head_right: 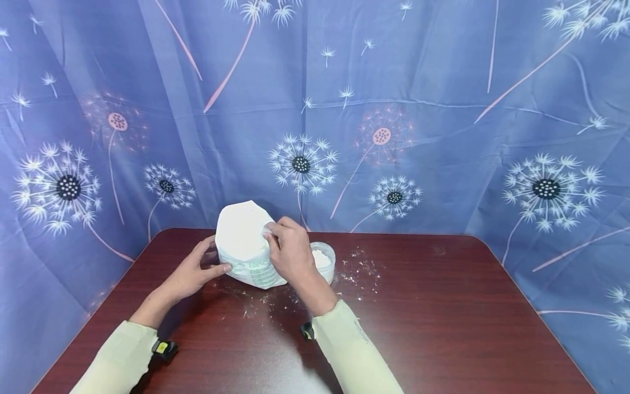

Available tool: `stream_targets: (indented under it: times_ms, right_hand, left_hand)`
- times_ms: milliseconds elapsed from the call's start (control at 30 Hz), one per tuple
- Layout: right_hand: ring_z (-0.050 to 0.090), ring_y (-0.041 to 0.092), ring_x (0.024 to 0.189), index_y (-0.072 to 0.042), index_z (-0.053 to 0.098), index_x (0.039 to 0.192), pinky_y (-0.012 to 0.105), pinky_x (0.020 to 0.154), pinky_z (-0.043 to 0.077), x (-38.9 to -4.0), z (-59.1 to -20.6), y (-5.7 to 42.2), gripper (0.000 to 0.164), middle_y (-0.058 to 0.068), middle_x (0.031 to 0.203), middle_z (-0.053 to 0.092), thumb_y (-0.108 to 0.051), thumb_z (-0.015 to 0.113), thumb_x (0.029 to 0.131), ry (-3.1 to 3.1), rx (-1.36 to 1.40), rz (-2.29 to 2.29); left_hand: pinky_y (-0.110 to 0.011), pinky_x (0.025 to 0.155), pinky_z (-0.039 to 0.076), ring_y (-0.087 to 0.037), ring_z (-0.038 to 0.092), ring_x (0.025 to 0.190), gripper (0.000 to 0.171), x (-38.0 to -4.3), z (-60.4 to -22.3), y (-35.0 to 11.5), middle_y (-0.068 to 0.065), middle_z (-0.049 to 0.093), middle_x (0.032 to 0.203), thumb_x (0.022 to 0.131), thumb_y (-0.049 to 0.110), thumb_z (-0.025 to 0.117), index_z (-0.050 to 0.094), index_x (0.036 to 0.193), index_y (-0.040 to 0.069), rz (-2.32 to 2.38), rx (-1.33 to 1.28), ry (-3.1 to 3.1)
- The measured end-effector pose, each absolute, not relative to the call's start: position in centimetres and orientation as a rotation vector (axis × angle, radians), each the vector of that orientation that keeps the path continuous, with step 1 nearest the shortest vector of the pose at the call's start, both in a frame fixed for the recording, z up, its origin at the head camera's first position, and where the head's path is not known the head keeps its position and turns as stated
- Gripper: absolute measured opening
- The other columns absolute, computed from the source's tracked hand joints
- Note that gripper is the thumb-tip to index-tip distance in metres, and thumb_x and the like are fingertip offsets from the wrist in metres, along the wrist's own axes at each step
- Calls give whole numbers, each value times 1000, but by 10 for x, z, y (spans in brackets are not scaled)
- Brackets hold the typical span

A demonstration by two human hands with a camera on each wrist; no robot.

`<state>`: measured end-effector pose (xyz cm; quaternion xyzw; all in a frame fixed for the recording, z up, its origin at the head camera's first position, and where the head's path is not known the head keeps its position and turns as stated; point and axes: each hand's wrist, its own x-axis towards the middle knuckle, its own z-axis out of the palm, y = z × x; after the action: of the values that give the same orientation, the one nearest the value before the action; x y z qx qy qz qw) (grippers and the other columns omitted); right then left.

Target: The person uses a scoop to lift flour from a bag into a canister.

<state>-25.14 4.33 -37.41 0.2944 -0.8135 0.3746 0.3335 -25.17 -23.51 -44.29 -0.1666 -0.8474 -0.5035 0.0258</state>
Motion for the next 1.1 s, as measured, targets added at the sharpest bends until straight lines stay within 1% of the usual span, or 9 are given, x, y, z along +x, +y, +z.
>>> stream_targets:
  times_ms: [200, 400, 567, 833, 1100]
  right_hand:
    - [55, 15, 65, 0, 83, 102, 27, 59, 49, -252, -373, 36, 10, 7, 82, 67, -2, 78, 93, -2120, 763, 963]
    - [61, 16, 68, -3, 83, 101, 31, 63, 55, -254, -374, 30, 9, 8, 86, 72, -3, 78, 94, -2139, 730, 923]
    - [63, 17, 69, -1, 83, 102, 33, 65, 57, -256, -375, 25, 9, 9, 88, 73, -4, 78, 95, -2148, 705, 928]
    - [65, 18, 69, -1, 83, 101, 34, 67, 58, -259, -377, 20, 10, 8, 85, 73, -6, 80, 93, -2136, 675, 916]
    - [68, 21, 71, -1, 83, 100, 38, 70, 59, -262, -377, 15, 10, 8, 83, 72, -5, 80, 92, -2141, 658, 906]
  left_hand:
    - [-51, 103, 55, -48, 49, 142, 86, -252, -445, -236, -26, 35, 156, 96, 19, 82, 31, 165, 8, -1565, -520, -2606]
    - [-49, 103, 55, -48, 50, 142, 86, -252, -445, -235, -26, 35, 156, 97, 20, 81, 31, 165, 8, -1558, -525, -2605]
    - [-48, 102, 56, -50, 49, 142, 86, -251, -445, -235, -26, 36, 154, 97, 20, 82, 31, 166, 10, -1549, -517, -2614]
    - [-46, 101, 57, -51, 49, 142, 89, -253, -445, -236, -26, 36, 151, 95, 19, 83, 31, 167, 12, -1555, -526, -2599]
    - [-54, 102, 57, -53, 48, 142, 87, -252, -444, -236, -28, 38, 149, 95, 18, 83, 33, 166, 8, -1554, -533, -2577]
